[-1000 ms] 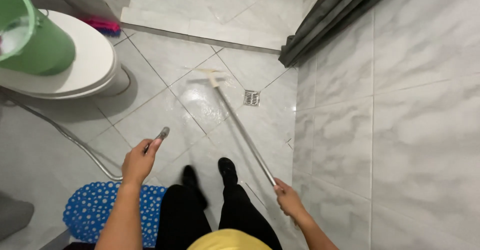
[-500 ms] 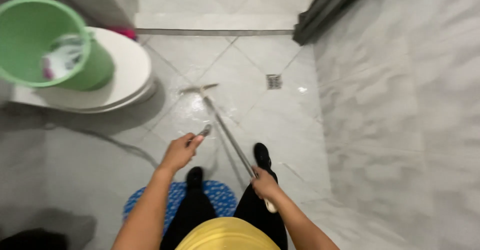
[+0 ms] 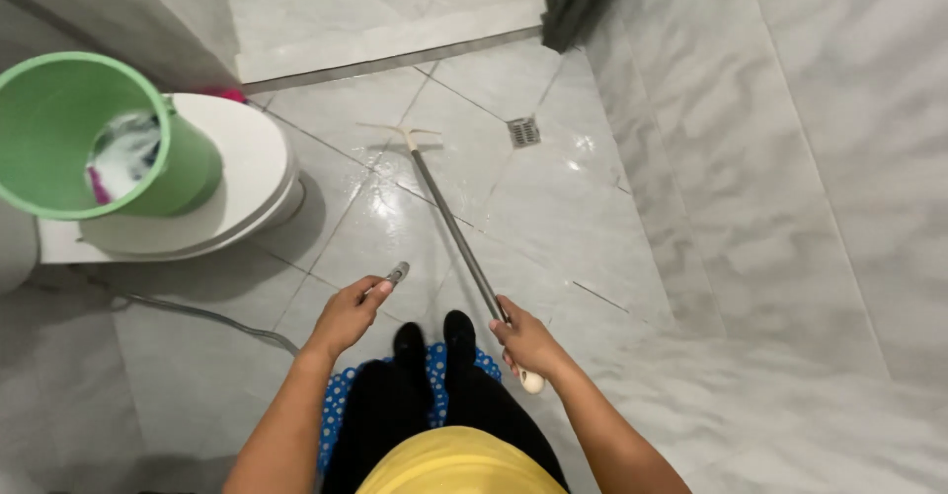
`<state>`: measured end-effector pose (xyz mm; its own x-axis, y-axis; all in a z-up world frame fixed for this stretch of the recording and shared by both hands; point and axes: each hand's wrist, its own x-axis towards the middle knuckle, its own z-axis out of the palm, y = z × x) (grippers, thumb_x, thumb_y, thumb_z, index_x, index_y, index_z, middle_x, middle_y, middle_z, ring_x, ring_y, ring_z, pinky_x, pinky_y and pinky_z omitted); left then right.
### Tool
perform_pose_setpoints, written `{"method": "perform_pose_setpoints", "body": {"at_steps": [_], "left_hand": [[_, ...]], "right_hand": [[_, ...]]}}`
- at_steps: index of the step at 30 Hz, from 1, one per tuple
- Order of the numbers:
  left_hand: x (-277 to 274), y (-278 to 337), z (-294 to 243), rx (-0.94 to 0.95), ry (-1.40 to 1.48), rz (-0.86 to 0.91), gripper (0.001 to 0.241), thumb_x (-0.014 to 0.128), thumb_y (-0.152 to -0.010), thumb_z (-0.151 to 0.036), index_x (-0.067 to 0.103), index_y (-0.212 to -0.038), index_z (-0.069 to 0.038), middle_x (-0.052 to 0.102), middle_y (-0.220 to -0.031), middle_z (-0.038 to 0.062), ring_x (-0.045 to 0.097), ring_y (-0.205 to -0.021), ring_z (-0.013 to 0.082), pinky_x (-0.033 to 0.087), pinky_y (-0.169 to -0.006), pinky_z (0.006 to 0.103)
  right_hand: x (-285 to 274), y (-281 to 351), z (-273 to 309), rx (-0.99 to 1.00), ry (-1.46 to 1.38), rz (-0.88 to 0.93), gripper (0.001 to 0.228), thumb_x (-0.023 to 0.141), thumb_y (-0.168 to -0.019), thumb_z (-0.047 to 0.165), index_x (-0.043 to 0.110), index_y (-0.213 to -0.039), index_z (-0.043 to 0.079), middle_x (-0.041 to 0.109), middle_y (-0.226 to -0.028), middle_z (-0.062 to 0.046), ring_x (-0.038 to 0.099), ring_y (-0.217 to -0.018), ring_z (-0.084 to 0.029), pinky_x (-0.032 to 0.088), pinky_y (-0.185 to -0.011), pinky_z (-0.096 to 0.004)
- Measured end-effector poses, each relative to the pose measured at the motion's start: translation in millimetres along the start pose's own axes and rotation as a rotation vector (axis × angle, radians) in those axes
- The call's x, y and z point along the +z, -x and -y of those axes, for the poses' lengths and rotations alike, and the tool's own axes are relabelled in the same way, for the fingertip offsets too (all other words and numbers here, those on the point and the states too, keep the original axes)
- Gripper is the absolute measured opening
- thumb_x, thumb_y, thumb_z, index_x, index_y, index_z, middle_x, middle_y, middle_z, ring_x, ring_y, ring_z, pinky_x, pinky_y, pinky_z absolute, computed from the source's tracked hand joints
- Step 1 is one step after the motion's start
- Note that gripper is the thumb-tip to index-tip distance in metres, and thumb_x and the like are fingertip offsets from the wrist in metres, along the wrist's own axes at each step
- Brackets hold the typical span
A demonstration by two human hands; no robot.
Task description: The person cleans the bathroom floor by spraying water from a handheld shower head and pushing the water toward the drain with a squeegee. They repeatedly rinse the floor and use the squeegee to guide the water into the drain, working around the toilet and sink.
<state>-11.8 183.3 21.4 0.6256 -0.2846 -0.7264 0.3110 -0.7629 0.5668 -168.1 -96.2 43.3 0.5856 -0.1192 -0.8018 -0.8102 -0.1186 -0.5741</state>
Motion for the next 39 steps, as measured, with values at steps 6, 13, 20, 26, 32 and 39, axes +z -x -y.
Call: {"method": "perform_pose_setpoints", "body": {"at_steps": [6,13,20,26,32,39], "left_hand": [[15,-8,7,0.076,-0.082,-0.018,0.045,0.052,-0.096,-0.052,0.071,-0.123,-0.021,0.074,-0.095,0.006,0.068,-0.09,0.0231,0.052,-0.083,0.0338],[-17,-31,39,0.182,-0.225,0.155,0.048,0.045,-0.099,-0.054,0.069,-0.11,-0.014,0.07,-0.085,0.008,0.066,-0.084,0.0271,0.049,-0.078,0.0371],[-12,-26,59,0.227,-0.258,0.296,0.049,0.048,-0.096,-0.056,0.07,-0.119,-0.018,0.073,-0.094,0.007,0.067,-0.09,0.0271,0.051,-0.082,0.0354],[-7,-6,58,0.23,-0.262,0.29,0.047,0.046,-0.098,-0.055,0.069,-0.117,-0.02,0.07,-0.087,0.006,0.065,-0.085,0.0262,0.049,-0.078,0.0364],[-21,8,48,0.149,-0.287,0.339,0.048,0.042,-0.101,-0.061,0.067,-0.128,-0.031,0.073,-0.114,0.026,0.058,-0.126,0.0472,0.044,-0.111,0.0528],[-18,14,52,0.186,-0.251,0.317,0.047,0.042,-0.101,-0.06,0.067,-0.127,-0.03,0.076,-0.093,0.02,0.066,-0.113,0.043,0.049,-0.103,0.0525]], "right_hand": [[43,67,2,0.194,0.031,-0.088,0.062,0.062,-0.099,0.023,0.042,-0.158,0.018,0.061,-0.064,-0.008,0.048,-0.044,-0.014,0.042,-0.043,-0.029],[144,121,-44,0.357,-0.134,-0.17,0.046,0.064,-0.098,0.019,0.055,-0.142,0.009,0.063,-0.075,-0.008,0.048,-0.049,-0.013,0.04,-0.044,-0.031],[216,158,-59,0.518,-0.152,-0.218,0.039,0.052,-0.102,0.031,0.057,-0.139,0.023,0.071,-0.09,-0.008,0.06,-0.062,-0.02,0.049,-0.056,-0.033],[258,102,-71,0.479,-0.012,-0.188,0.053,0.034,-0.107,0.028,0.027,-0.16,0.03,0.074,-0.103,-0.018,0.058,-0.046,-0.027,0.053,-0.049,-0.04],[213,42,5,0.371,0.149,-0.227,0.054,0.029,-0.108,0.028,0.025,-0.162,0.024,0.063,-0.128,-0.034,0.063,-0.121,-0.05,0.052,-0.101,-0.055],[194,17,-53,0.162,-0.038,-0.305,0.09,0.074,-0.073,0.03,0.043,-0.155,0.015,0.057,-0.142,-0.029,0.058,-0.129,-0.047,0.047,-0.108,-0.057]]}}
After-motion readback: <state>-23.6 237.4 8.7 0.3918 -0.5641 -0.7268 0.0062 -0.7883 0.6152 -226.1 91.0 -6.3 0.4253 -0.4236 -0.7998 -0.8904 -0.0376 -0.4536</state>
